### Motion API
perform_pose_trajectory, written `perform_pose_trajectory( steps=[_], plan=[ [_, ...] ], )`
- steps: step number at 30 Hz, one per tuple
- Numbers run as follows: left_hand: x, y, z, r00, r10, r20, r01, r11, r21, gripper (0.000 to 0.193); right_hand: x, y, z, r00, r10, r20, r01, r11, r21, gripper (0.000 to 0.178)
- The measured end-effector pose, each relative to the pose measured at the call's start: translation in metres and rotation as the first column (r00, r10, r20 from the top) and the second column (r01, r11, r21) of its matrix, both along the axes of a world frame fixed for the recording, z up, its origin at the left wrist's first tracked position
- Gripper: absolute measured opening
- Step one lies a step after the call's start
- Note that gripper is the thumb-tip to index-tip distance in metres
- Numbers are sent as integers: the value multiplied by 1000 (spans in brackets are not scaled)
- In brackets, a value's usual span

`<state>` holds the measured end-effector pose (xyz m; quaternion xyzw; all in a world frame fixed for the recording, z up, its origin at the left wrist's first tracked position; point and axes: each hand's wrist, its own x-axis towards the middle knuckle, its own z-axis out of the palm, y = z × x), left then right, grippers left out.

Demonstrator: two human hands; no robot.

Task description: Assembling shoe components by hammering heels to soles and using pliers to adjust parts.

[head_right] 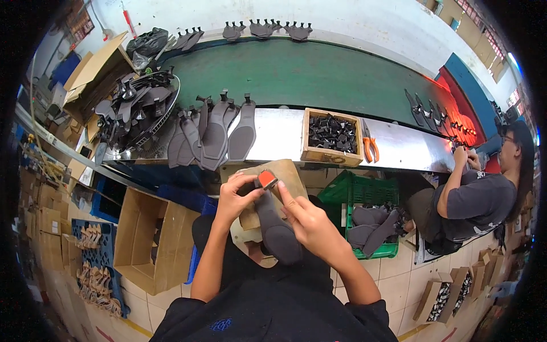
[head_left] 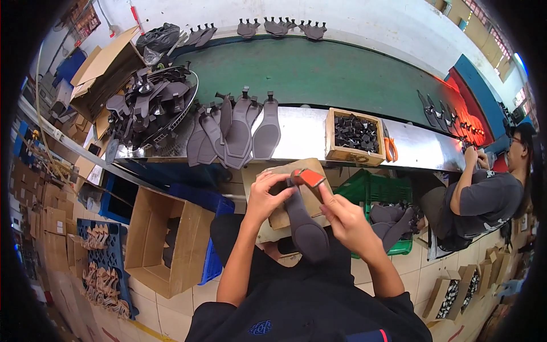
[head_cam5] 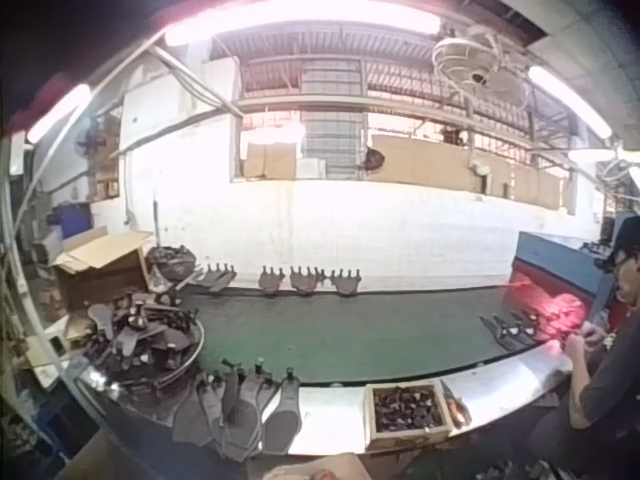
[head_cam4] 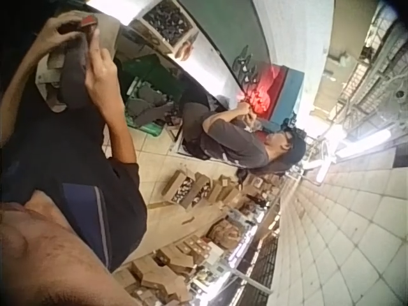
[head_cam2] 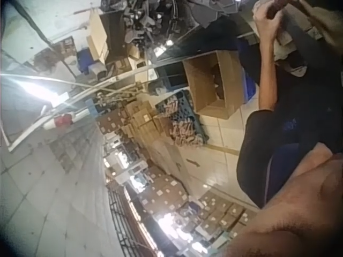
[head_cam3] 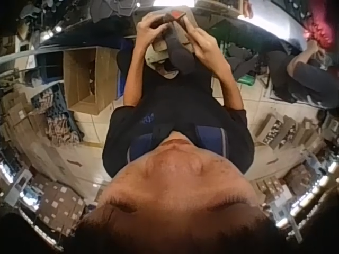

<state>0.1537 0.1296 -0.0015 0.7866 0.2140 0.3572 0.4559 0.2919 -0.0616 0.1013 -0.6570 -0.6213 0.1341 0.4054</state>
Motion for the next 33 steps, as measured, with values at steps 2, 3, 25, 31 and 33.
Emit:
perform_pose_trajectory(
  steps=[2, 3, 25, 31, 33],
  plan=[
    [-4, -3, 10, 990, -62, -126, 59, 998, -32, 75, 0, -3, 17, 999, -28, 34, 24, 993, 116, 60],
    [-7, -4, 10, 990, -61, -126, 56, 998, -39, 75, 0, -6, 32, 995, -41, 89, 25, 985, 169, 49],
    [-9, -5, 9, 905, -18, -424, 118, 970, 211, 68, 35, -9, 19, 967, 147, 207, -136, 989, -65, 66],
    [-20, -45, 24, 965, -255, -62, 247, 962, -119, 22, 44, 22, 28, 944, -22, 328, -48, 977, 205, 60],
    [-33, -68, 58, 935, -352, 54, 356, 919, -171, 24, 58, 24, 8, 860, 118, 497, -159, 987, 40, 59]
  ],
)
